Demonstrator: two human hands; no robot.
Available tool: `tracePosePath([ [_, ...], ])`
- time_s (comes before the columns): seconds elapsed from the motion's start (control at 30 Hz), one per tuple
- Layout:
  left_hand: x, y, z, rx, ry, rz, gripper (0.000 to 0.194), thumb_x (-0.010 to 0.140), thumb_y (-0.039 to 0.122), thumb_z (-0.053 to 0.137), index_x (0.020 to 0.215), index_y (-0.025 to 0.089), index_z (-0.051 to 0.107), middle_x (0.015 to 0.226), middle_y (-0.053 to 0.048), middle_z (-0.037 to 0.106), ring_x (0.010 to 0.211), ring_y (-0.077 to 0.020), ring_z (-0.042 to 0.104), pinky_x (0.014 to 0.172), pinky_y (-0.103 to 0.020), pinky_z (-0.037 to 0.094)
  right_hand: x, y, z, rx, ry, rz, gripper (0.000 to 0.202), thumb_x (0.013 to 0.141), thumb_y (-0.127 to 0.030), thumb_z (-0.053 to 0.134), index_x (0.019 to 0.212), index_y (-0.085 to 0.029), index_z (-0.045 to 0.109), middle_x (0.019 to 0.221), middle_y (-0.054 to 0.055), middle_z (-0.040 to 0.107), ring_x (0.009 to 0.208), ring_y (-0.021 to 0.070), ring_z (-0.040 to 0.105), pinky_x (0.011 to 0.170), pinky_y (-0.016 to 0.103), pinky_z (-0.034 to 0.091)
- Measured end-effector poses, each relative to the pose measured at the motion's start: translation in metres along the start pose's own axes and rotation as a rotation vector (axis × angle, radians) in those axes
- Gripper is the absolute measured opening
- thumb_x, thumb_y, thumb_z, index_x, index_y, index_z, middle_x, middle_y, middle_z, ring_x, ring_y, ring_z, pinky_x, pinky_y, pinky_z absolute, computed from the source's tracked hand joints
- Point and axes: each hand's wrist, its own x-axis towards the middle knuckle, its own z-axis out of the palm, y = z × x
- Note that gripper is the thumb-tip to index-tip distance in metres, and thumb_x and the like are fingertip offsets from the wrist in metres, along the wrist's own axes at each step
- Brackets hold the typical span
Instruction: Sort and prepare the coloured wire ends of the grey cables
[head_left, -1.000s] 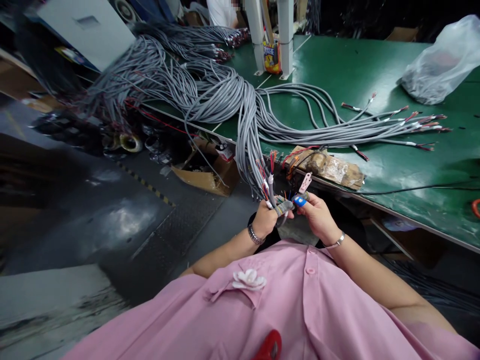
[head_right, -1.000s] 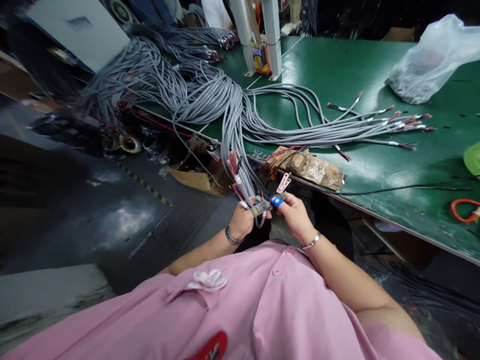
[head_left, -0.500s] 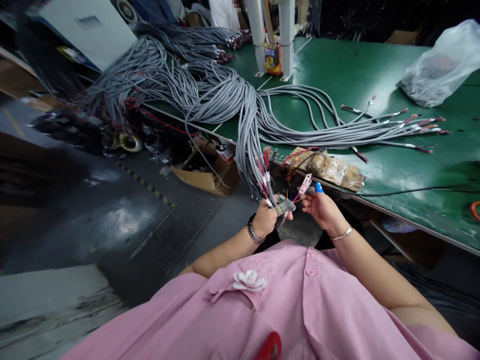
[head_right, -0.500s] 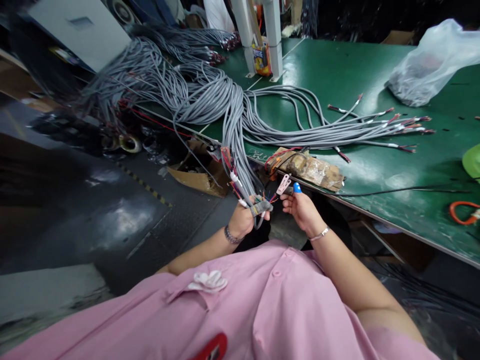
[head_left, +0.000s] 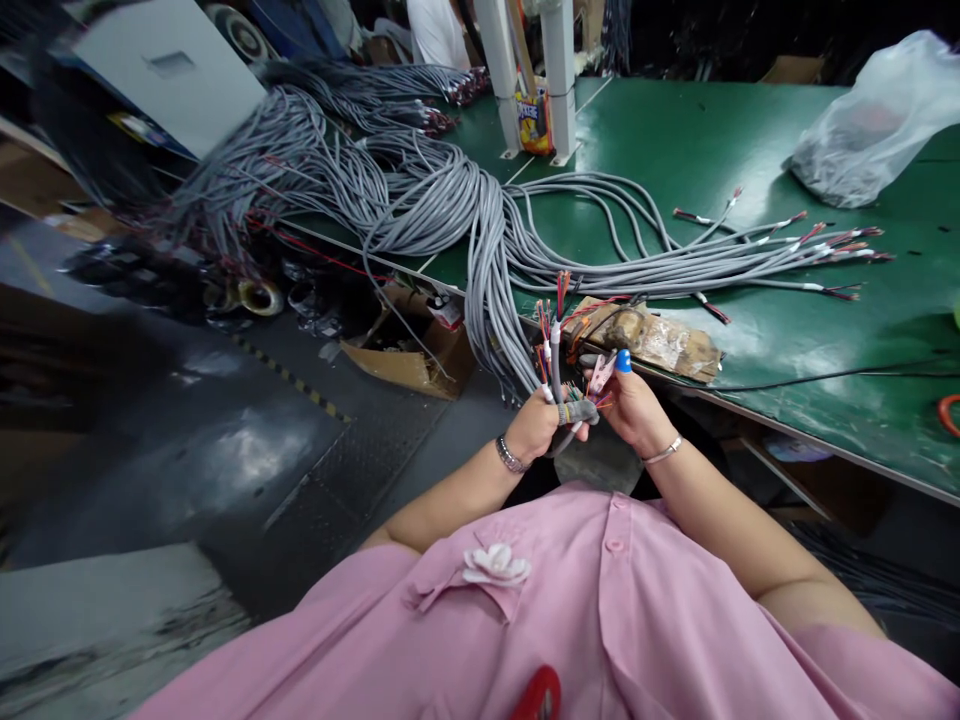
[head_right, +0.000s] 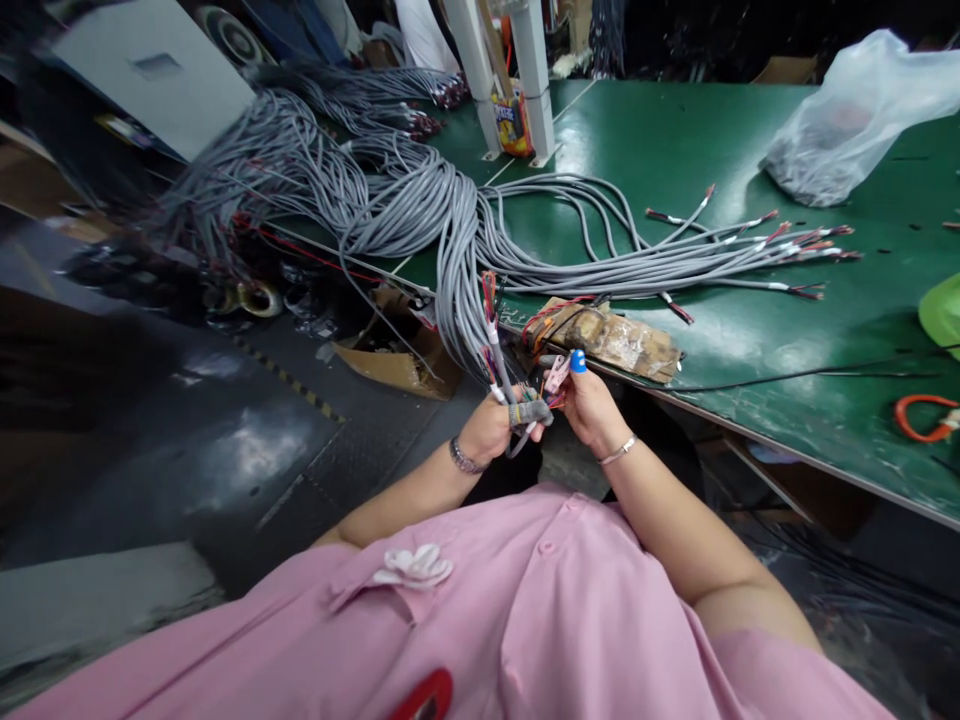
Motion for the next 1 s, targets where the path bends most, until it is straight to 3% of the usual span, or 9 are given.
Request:
tracePosePath([
  [0.23,0.003,-0.002,0.002,0.047,-0.013,-0.031,0.036,0.071,0.044,0.076,0.069,0.009,0.072,0.049,-0.005,0.062,0.043,-0.0101,0.052,0.048,-0.023,0.035,0.004,-0.001,0.006,0.173,0.038,0.032,0.041,0.070,-0.057,0.076,0.076,-0.017,0.067,0.066,0.001,0.068,0.057,0.0120,0.059,0.059,0.027,0.050],
  [0.43,0.000,-0.003,0.001,0.098,-0.017,-0.026,0.033,0.073,0.042,0.075,0.067,0.009,0.071,0.050,-0.005,0.062,0.044,-0.0103,0.052,0.048,-0.024,0.035,0.002,0.004,0.004,0.187,0.067,0.063,0.045,0.070,-0.062,0.073,0.080,-0.019,0.066,0.071,0.001,0.069,0.058,0.0128,0.059,0.055,0.027,0.048],
  [0.63,-0.018,-0.002,0.000,0.098,-0.001,0.007,0.031,0.075,0.040,0.074,0.067,0.011,0.069,0.055,-0.005,0.065,0.049,-0.0124,0.057,0.052,-0.025,0.040,-0.007,-0.001,0.000,0.206,-0.022,0.129,0.052,0.075,-0.072,0.060,0.084,-0.021,0.065,0.080,0.002,0.069,0.061,0.0122,0.058,0.056,0.026,0.047],
  [0.73,-0.024,-0.002,0.003,0.113,0.051,0.054,0.032,0.076,0.042,0.072,0.067,0.012,0.070,0.055,-0.005,0.064,0.051,-0.0121,0.056,0.053,-0.025,0.040,-0.011,-0.007,0.003,0.196,-0.031,0.158,0.046,0.078,-0.065,0.063,0.086,-0.021,0.066,0.082,0.002,0.070,0.061,0.0117,0.058,0.055,0.024,0.047],
  [0.87,-0.021,-0.001,0.010,0.093,0.129,0.099,0.032,0.075,0.043,0.072,0.066,0.013,0.071,0.054,-0.005,0.064,0.050,-0.0119,0.056,0.055,-0.025,0.042,-0.011,-0.007,0.004,0.117,0.002,0.057,0.033,0.078,-0.051,0.071,0.089,-0.020,0.069,0.081,0.002,0.070,0.063,0.0112,0.057,0.056,0.024,0.047],
  [1.0,-0.014,0.000,0.013,0.070,0.165,0.095,0.034,0.075,0.044,0.072,0.065,0.012,0.071,0.053,-0.006,0.065,0.050,-0.0126,0.058,0.055,-0.025,0.042,-0.007,0.001,-0.002,0.039,-0.007,-0.033,0.040,0.080,-0.058,0.065,0.087,-0.020,0.070,0.078,0.002,0.068,0.063,0.0118,0.057,0.057,0.025,0.047],
])
